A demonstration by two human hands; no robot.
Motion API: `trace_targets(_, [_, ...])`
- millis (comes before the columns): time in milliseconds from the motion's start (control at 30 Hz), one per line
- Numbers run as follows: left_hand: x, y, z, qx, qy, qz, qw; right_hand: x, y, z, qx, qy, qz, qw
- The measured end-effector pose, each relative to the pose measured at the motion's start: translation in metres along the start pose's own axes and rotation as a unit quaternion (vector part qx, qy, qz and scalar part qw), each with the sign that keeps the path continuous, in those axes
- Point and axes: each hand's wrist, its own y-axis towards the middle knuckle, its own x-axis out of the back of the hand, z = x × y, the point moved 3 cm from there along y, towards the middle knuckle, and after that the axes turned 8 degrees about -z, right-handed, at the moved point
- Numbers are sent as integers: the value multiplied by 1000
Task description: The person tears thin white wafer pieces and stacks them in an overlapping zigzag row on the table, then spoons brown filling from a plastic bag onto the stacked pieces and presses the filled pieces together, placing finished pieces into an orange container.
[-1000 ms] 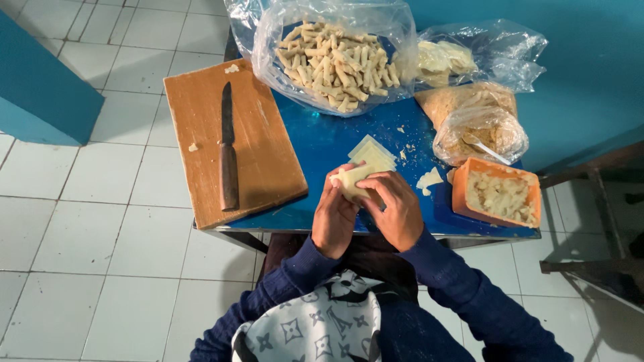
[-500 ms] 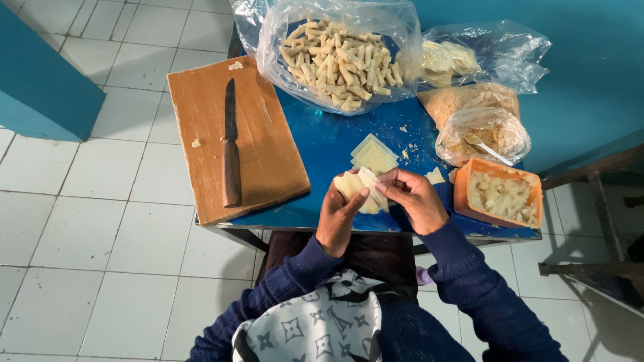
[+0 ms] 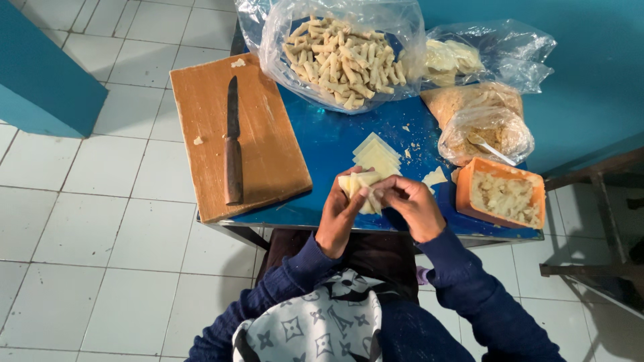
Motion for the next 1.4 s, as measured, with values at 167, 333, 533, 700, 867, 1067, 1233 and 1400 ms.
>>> trace_targets(167, [0,1,-4,-38,36,36,998,-4,-7,-1,4,-8,-1,1000])
trace_targets(333, [7,-4,-4,0,16,8,1000,12,1,-8,-105,159,-33,981])
trace_targets(533, [4,-5,-9,-9,11,6,1000,12,1,1,-33,120,-17,992])
trace_targets(700, [-4,-1,-1,-38,26,25,999,-9,-12,3,18,-11,-13,1000])
trace_targets(867, [3,1,3,-23,41,24,999,0,-5,-2,-37,64,-15,997])
trace_targets(1067, [15,-5,-9,36,-22,-31,999,34,13,0,-101,223,-106,964])
trace_targets(1233, [23,-9,-32,18,-69,-48,996,28,-1,27,181,-152,-182,955])
trace_targets(1400, [24,-10,-43,7,-85,-66,994,-21,-45,38,364,-446,-121,809])
